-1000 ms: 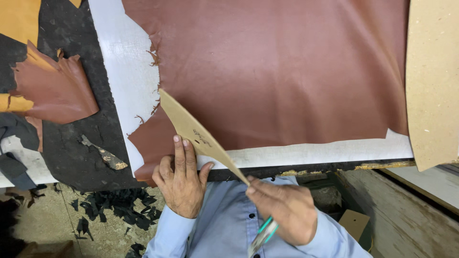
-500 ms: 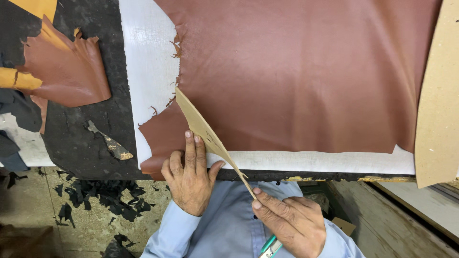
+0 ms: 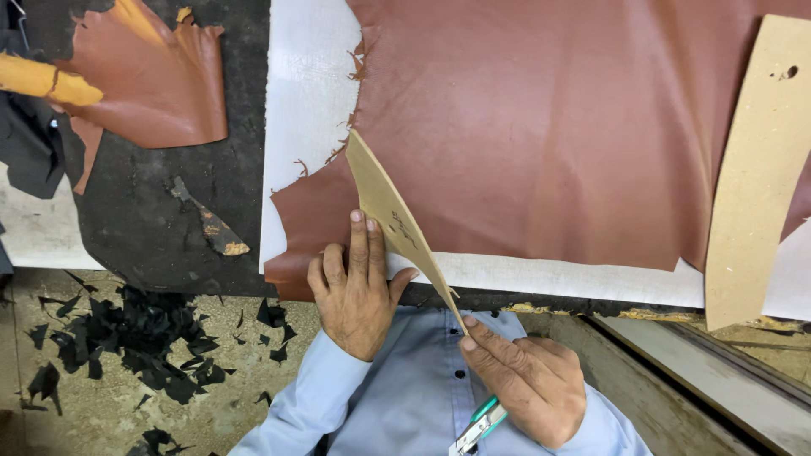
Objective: The person uses a utility knife to cut brown leather following cardboard templates. They position the templates, trace the outlines, and cut out the leather pieces, then set them aside.
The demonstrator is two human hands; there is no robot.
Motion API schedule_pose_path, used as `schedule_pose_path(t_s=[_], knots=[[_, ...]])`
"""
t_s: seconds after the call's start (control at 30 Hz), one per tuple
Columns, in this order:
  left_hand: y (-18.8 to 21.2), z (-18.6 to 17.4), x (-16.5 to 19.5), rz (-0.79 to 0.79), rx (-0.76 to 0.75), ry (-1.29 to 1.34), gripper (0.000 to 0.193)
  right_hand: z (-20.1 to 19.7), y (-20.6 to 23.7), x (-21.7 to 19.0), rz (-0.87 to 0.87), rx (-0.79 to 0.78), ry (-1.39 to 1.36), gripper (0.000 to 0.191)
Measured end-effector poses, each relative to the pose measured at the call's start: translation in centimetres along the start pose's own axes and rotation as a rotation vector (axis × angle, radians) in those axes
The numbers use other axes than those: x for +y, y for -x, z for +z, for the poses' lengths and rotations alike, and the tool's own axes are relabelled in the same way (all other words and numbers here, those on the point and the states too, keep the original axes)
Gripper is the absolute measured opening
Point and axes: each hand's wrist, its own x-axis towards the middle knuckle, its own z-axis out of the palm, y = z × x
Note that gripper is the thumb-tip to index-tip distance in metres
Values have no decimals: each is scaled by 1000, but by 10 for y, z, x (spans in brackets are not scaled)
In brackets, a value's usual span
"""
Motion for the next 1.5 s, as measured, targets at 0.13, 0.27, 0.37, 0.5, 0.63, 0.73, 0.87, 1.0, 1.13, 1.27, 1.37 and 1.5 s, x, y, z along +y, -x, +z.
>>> schedule_pose_path(t_s=[0.13,0.27,0.37,0.5,0.63,0.73,0.87,1.0,1.13,1.27,1.37,1.5], knots=[[-5,1,-3,15,13,14,77,2,4,2,26,-5,15,29],[-7,1,-4,20,8,-2,79,7,15,19,157,88,54,21],[-8,1,-4,17,9,-27,80,14,23,46,428,117,22,19],[-8,1,-3,23,-1,-69,81,34,25,81,725,131,-131,18],[-7,0,-3,19,-9,-92,84,46,27,86,663,147,-140,25],[-6,-1,-2,22,-4,-89,84,47,30,78,620,121,-56,36],[-7,-2,-3,15,-1,-41,82,44,32,78,602,54,-56,42],[-9,-2,-5,-6,67,37,64,42,35,87,614,27,-89,42],[-9,0,-2,-63,164,103,52,41,39,94,608,19,-145,42],[-12,1,2,-159,214,290,47,40,42,98,659,-7,-179,42],[-18,-9,5,-276,237,557,44,41,46,100,684,-10,-188,42],[-20,-42,27,-217,446,784,36,42,54,105,702,-22,-176,41]])
